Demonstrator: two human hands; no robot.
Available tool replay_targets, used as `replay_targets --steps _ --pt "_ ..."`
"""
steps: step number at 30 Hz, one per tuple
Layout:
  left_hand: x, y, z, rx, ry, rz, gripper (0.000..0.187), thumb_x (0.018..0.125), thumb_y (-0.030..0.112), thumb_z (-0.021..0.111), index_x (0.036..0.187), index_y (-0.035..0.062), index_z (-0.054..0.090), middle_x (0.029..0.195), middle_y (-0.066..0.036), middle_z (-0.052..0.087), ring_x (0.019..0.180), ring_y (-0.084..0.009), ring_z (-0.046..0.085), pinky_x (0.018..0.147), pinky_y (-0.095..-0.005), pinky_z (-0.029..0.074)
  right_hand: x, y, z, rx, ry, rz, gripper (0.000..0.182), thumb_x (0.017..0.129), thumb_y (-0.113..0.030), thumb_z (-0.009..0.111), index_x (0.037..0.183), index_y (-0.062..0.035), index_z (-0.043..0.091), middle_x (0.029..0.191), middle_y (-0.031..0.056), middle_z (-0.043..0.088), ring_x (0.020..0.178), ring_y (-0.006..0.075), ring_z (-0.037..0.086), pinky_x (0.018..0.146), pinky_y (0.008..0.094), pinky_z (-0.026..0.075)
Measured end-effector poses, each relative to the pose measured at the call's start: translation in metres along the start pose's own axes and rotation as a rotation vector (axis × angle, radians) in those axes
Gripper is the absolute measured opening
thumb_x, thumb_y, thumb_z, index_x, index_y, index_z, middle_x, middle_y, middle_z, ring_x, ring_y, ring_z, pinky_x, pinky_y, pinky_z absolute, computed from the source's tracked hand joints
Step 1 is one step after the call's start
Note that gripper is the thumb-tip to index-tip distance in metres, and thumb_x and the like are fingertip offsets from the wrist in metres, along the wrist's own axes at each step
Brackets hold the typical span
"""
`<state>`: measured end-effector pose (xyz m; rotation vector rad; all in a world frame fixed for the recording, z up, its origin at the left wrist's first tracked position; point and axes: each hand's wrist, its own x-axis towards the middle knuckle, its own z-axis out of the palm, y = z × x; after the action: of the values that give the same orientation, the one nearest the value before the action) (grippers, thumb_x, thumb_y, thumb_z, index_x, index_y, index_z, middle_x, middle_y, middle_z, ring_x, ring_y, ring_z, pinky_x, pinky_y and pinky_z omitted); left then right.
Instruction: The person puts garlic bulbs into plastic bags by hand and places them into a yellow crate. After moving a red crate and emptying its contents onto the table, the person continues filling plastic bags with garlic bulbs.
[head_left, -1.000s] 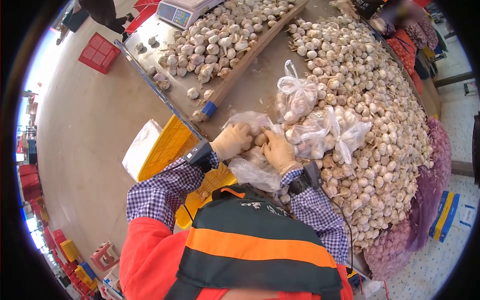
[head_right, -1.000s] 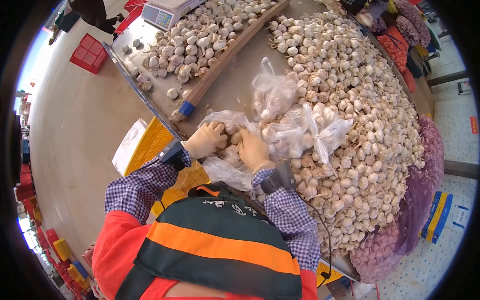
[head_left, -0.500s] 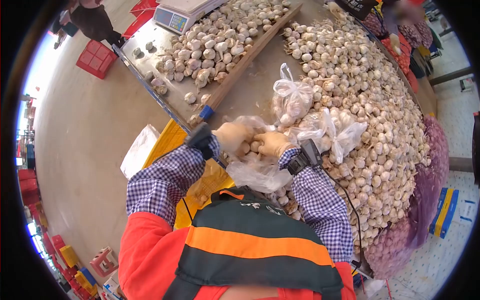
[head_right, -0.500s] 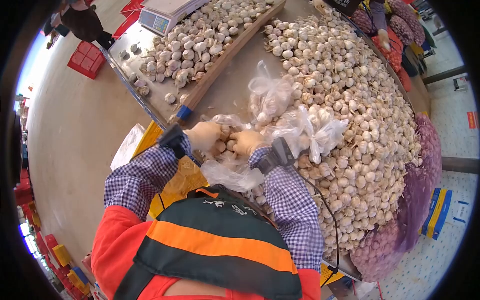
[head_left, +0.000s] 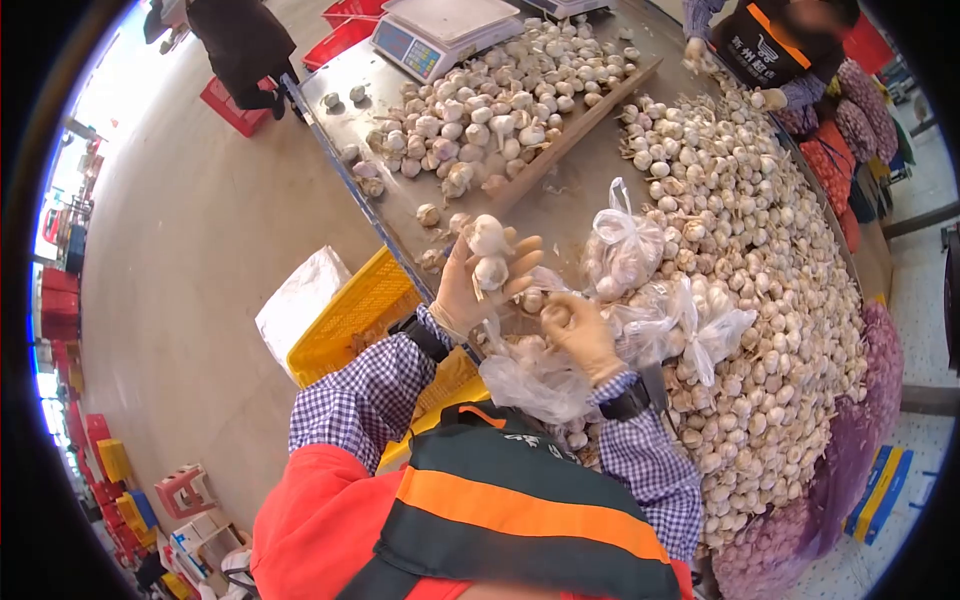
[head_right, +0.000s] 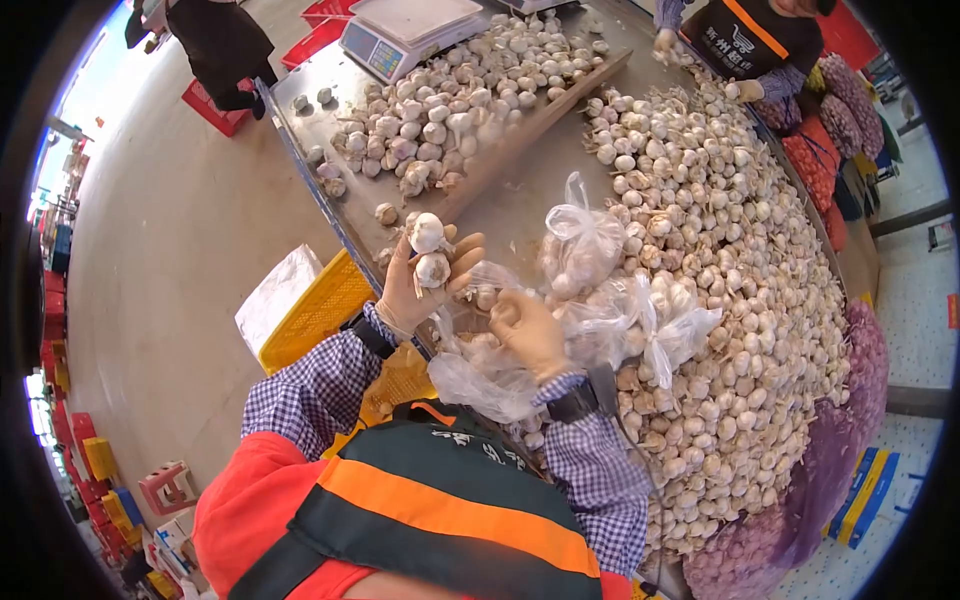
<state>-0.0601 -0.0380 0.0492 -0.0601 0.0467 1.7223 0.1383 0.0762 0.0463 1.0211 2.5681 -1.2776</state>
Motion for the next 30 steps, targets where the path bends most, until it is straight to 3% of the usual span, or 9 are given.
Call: replay_targets --steps 4,6,11,18,21,22,27,29,30 --pt "0.002 -0.025 0.018 -0.058 0.067 -0.016 0.060 0.095 0.055 0.042 0.127 0.0062 0.056 0.146 -0.024 0.037 0.130 -0.0419 0.042 0.099 -0.0629 0.041 -0.030 -0.024 -0.016 0.576 0.442 -0.147 0.056 0.083 -0.009 0.071 0.134 -0.0034 0.048 0.114 0.0098 0.061 0.096 0.0181 0.062 0.084 0.0302 0.052" --pt "0.002 -0.040 0.018 -0.010 0.062 -0.039 0.061 0.094 0.057 0.041 0.125 0.0063 0.057 0.146 -0.024 0.037 0.130 -0.0427 0.042 0.100 -0.0651 0.039 -0.043 -0.049 -0.023 0.997 0.517 -0.089 0.056 0.086 -0.004 0.068 0.137 -0.0038 0.044 0.098 -0.0012 0.055 0.067 0.0015 0.042 0.058 0.0154 0.041" --pt "-0.005 -0.071 -0.003 -0.150 0.010 -0.241 0.064 0.093 0.060 0.041 0.132 0.0109 0.052 0.143 -0.016 0.045 0.125 -0.0345 0.048 0.104 -0.0592 0.036 -0.040 -0.046 0.006 0.323 0.727 -0.345 0.051 0.088 -0.014 0.066 0.134 -0.0022 0.048 0.114 0.0169 0.058 0.106 0.0305 0.056 0.093 0.0387 0.045" --pt "-0.019 -0.073 0.017 -0.091 0.123 -0.187 0.060 0.094 0.057 0.040 0.132 0.0118 0.050 0.131 -0.013 0.054 0.122 -0.0302 0.052 0.104 -0.0480 0.041 -0.046 -0.040 -0.008 0.207 0.594 -0.543 0.047 0.096 -0.029 0.056 0.133 -0.0015 0.049 0.121 0.0212 0.056 0.108 0.0347 0.055 0.093 0.0414 0.044" --pt "0.002 -0.040 0.011 0.719 -0.064 0.346 0.052 0.097 0.052 0.040 0.129 0.0116 0.043 0.127 -0.011 0.052 0.121 -0.0271 0.051 0.104 -0.0486 0.042 -0.035 -0.026 -0.020 0.605 0.625 -0.314 0.040 0.099 -0.027 0.052 0.131 -0.0016 0.052 0.116 0.0140 0.061 0.107 0.0239 0.057 0.094 0.0352 0.044" --pt "0.021 -0.004 -0.008 0.132 -0.211 0.188 0.049 0.097 0.049 0.044 0.129 0.0112 0.040 0.126 -0.012 0.050 0.120 -0.0269 0.051 0.104 -0.0492 0.042 -0.033 -0.014 -0.019 0.604 0.627 -0.306 0.040 0.099 -0.027 0.052 0.131 -0.0016 0.052 0.116 0.0140 0.061 0.107 0.0239 0.057 0.094 0.0352 0.044" --pt "0.072 0.083 0.074 0.803 0.027 0.632 0.049 0.097 0.036 0.051 0.131 0.0027 0.037 0.136 -0.021 0.042 0.127 -0.0324 0.045 0.106 -0.0483 0.041 -0.031 0.010 0.020 0.072 0.349 -0.269 0.027 0.095 -0.023 0.054 0.115 -0.0068 0.061 0.105 0.0099 0.065 0.094 0.0254 0.063 0.080 0.0375 0.051" --pt "0.087 0.073 0.096 0.299 0.510 0.452 0.044 0.097 0.027 0.053 0.129 -0.0003 0.041 0.137 -0.020 0.044 0.124 -0.0298 0.048 0.103 -0.0454 0.044 -0.039 0.005 0.041 -0.107 0.252 -0.321 0.025 0.093 -0.021 0.054 0.112 -0.0075 0.062 0.103 0.0110 0.066 0.096 0.0305 0.063 0.080 0.0420 0.050" --pt "0.085 0.068 0.064 0.487 0.236 0.320 0.044 0.095 0.022 0.056 0.130 -0.0001 0.042 0.133 -0.017 0.048 0.119 -0.0269 0.052 0.101 -0.0427 0.046 -0.047 -0.004 0.048 -0.302 0.140 -0.298 0.026 0.089 -0.017 0.055 0.112 -0.0091 0.063 0.103 0.0104 0.065 0.093 0.0290 0.063 0.075 0.0403 0.052"
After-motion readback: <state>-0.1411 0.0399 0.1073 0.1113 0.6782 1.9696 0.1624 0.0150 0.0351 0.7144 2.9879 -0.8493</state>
